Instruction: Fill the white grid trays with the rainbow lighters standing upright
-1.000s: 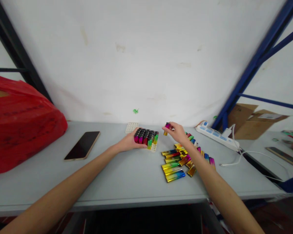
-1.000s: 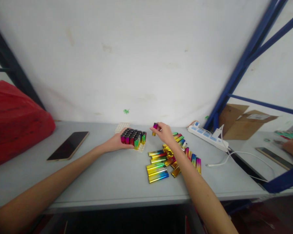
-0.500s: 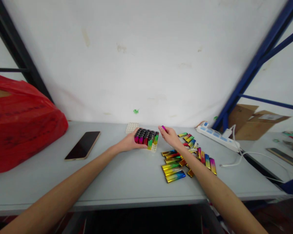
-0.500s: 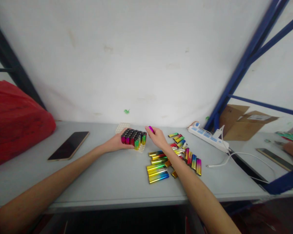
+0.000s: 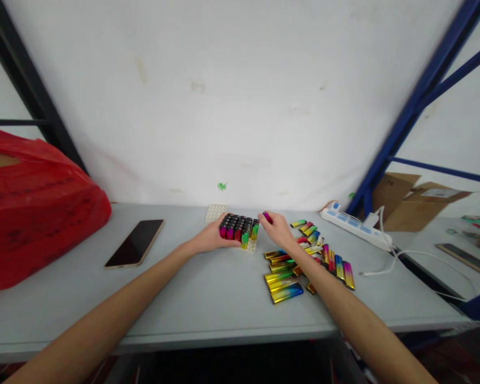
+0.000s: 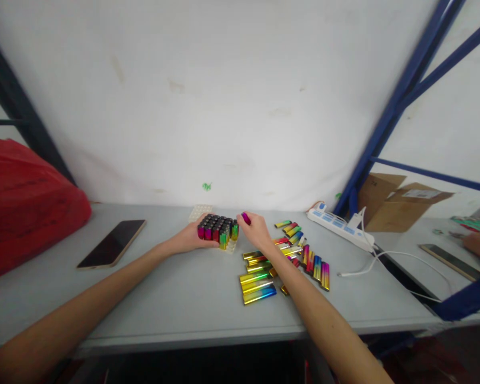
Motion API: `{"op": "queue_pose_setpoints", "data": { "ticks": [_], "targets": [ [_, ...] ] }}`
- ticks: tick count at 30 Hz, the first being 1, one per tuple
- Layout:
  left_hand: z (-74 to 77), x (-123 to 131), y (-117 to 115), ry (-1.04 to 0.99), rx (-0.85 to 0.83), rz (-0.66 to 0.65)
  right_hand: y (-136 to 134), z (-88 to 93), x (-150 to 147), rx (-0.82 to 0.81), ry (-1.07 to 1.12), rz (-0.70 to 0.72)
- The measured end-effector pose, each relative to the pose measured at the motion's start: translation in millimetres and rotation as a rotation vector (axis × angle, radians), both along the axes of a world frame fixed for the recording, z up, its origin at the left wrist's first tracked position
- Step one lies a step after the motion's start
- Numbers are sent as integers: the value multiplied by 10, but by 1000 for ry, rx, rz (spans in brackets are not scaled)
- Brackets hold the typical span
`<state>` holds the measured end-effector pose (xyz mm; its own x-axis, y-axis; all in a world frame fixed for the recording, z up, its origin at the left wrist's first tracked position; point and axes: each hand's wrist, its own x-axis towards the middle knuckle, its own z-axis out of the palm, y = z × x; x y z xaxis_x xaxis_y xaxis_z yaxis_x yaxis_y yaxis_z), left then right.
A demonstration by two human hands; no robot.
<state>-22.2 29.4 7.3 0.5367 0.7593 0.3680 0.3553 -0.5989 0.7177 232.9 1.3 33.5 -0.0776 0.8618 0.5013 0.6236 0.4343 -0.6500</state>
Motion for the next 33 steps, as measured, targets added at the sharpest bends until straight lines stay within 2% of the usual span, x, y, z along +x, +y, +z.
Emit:
{"op": "queue_pose_setpoints", "data": {
  "ticks": [11,23,33],
  "targets": [
    [-6,-2,-5,-1,4,1,1,-31,-13,0,-39,17],
    [76,18,-71,6,-15,17,-44,11,-29,39,-60,52],
    [36,15,-45,3,-6,35,-2,-29,-7,3,-140,21]
  ]
}}
